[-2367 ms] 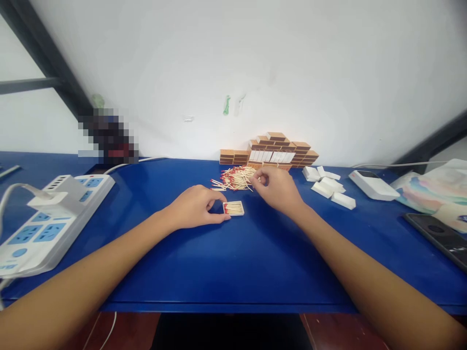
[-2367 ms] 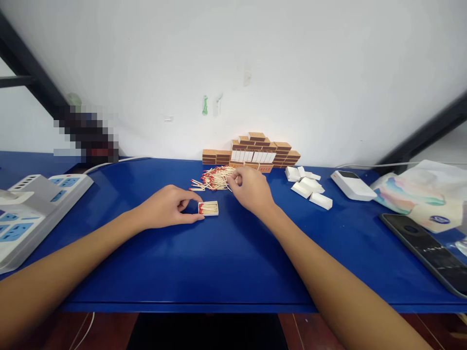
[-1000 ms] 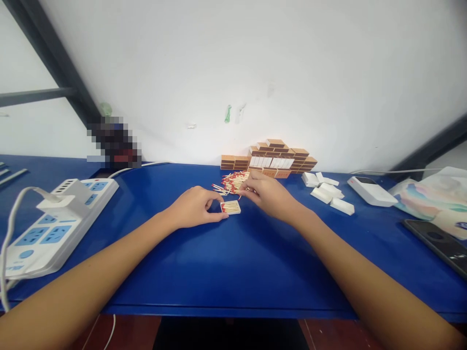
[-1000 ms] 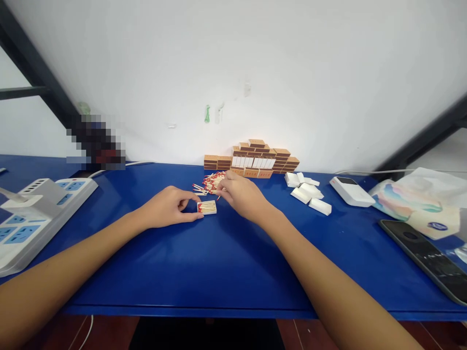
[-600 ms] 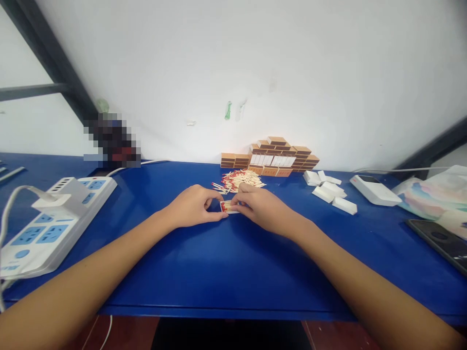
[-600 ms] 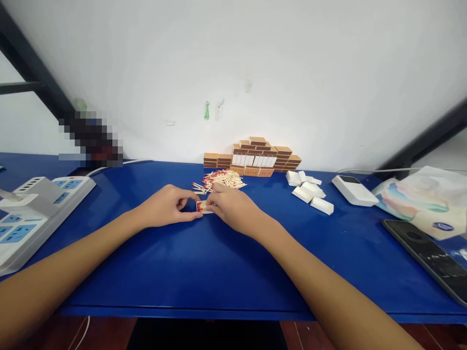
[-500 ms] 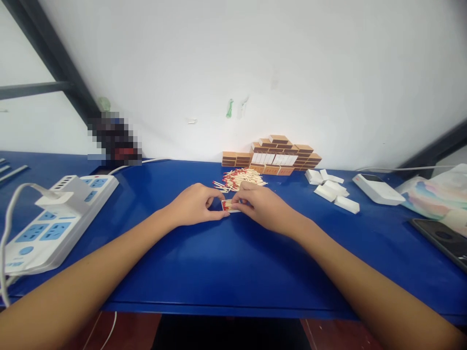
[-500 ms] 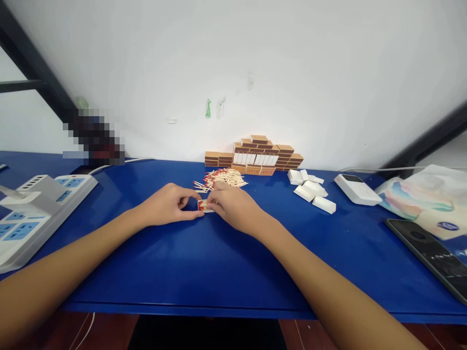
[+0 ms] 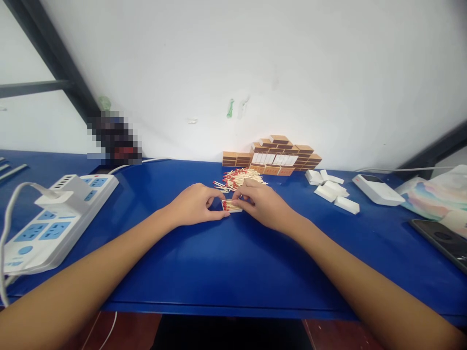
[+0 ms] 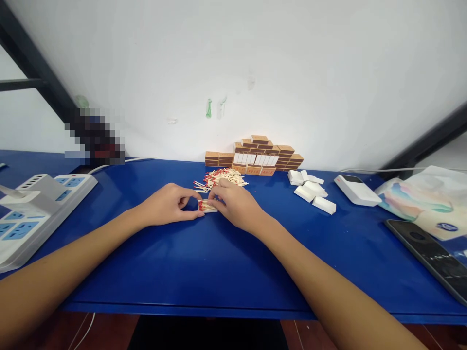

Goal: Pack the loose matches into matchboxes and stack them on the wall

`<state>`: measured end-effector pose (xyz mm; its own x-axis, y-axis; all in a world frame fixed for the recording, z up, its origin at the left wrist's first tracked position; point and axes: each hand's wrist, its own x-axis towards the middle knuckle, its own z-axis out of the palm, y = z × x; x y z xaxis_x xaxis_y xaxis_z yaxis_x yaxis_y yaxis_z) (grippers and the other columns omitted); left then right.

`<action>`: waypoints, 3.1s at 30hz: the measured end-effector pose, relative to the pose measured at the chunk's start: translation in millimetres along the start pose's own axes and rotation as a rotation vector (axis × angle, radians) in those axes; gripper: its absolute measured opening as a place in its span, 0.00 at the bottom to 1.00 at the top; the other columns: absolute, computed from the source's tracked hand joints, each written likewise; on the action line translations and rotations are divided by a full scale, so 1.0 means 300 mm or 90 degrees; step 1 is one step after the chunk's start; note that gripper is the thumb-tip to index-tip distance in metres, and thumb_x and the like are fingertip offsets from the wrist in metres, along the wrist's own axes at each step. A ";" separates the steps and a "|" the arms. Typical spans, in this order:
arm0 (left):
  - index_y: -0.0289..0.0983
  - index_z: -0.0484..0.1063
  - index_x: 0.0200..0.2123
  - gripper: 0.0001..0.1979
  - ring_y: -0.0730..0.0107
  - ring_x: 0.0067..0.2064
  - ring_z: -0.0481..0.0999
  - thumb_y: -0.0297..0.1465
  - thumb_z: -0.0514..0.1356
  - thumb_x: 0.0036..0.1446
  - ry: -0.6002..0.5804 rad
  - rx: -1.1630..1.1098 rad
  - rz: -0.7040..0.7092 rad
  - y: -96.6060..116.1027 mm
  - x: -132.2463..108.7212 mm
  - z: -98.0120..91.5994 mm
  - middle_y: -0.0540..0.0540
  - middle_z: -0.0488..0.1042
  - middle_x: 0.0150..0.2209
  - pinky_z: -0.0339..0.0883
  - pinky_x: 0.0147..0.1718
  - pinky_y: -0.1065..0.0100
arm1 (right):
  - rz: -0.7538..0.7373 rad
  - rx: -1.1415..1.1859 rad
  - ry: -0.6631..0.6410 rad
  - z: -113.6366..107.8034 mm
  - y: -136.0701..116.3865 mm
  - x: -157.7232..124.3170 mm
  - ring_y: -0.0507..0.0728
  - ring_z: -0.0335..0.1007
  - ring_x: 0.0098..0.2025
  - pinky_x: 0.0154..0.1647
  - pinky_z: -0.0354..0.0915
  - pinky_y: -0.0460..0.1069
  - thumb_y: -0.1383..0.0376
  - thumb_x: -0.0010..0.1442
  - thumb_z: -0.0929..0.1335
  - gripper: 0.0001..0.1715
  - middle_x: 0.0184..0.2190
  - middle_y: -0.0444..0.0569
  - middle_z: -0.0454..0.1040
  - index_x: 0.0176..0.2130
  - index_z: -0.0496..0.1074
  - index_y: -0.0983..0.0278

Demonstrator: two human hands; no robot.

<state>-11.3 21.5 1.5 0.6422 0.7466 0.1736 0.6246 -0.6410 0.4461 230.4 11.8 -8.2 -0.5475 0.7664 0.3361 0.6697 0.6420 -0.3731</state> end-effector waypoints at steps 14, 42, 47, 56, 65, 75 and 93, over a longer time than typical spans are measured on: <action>0.40 0.82 0.43 0.19 0.75 0.22 0.65 0.48 0.68 0.57 -0.007 0.002 -0.012 -0.006 0.000 0.001 0.55 0.69 0.22 0.53 0.25 0.70 | 0.039 -0.005 -0.084 -0.054 -0.018 -0.021 0.55 0.67 0.38 0.38 0.59 0.49 0.70 0.68 0.67 0.06 0.38 0.48 0.72 0.37 0.71 0.62; 0.40 0.82 0.42 0.19 0.76 0.21 0.63 0.48 0.66 0.58 -0.001 0.000 0.000 -0.011 0.002 -0.001 0.55 0.68 0.20 0.52 0.25 0.70 | 0.056 -0.010 -0.051 -0.028 -0.031 -0.028 0.55 0.67 0.37 0.39 0.60 0.50 0.68 0.70 0.66 0.05 0.40 0.49 0.72 0.39 0.69 0.62; 0.39 0.82 0.42 0.18 0.76 0.21 0.63 0.48 0.66 0.59 -0.001 -0.001 0.012 -0.008 0.000 -0.001 0.55 0.68 0.21 0.52 0.25 0.70 | 0.027 0.009 -0.018 -0.039 -0.039 -0.029 0.56 0.68 0.38 0.38 0.60 0.50 0.62 0.69 0.69 0.05 0.37 0.48 0.73 0.39 0.72 0.61; 0.39 0.82 0.43 0.18 0.75 0.22 0.64 0.47 0.66 0.59 -0.006 0.015 0.013 -0.007 0.002 -0.001 0.55 0.69 0.22 0.52 0.25 0.70 | 0.032 0.047 -0.093 -0.041 -0.041 -0.029 0.55 0.68 0.37 0.38 0.62 0.49 0.65 0.71 0.67 0.07 0.38 0.48 0.72 0.38 0.72 0.63; 0.40 0.82 0.42 0.16 0.75 0.22 0.64 0.45 0.65 0.59 0.002 0.018 0.014 -0.008 0.001 0.004 0.55 0.68 0.20 0.53 0.25 0.70 | -0.009 0.053 -0.098 -0.022 -0.067 -0.037 0.55 0.69 0.40 0.40 0.62 0.49 0.67 0.67 0.71 0.03 0.41 0.48 0.71 0.41 0.72 0.62; 0.39 0.81 0.41 0.16 0.76 0.22 0.66 0.44 0.66 0.59 0.005 0.014 0.029 -0.003 0.000 -0.002 0.54 0.71 0.22 0.54 0.25 0.71 | -0.064 0.015 -0.046 -0.027 -0.075 -0.038 0.53 0.66 0.34 0.35 0.59 0.48 0.71 0.65 0.68 0.04 0.37 0.47 0.70 0.37 0.72 0.63; 0.37 0.79 0.35 0.16 0.76 0.22 0.65 0.45 0.66 0.59 0.010 0.023 0.044 0.002 0.000 -0.002 0.55 0.68 0.21 0.53 0.25 0.71 | -0.134 -0.093 0.016 -0.016 -0.052 -0.029 0.55 0.68 0.36 0.35 0.60 0.49 0.69 0.69 0.67 0.05 0.39 0.50 0.72 0.40 0.74 0.64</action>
<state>-11.2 21.1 2.2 0.6770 0.7032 0.2171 0.5953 -0.6967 0.4003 227.1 -5.1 -1.0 -0.6710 0.6147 0.4146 0.6090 0.7759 -0.1647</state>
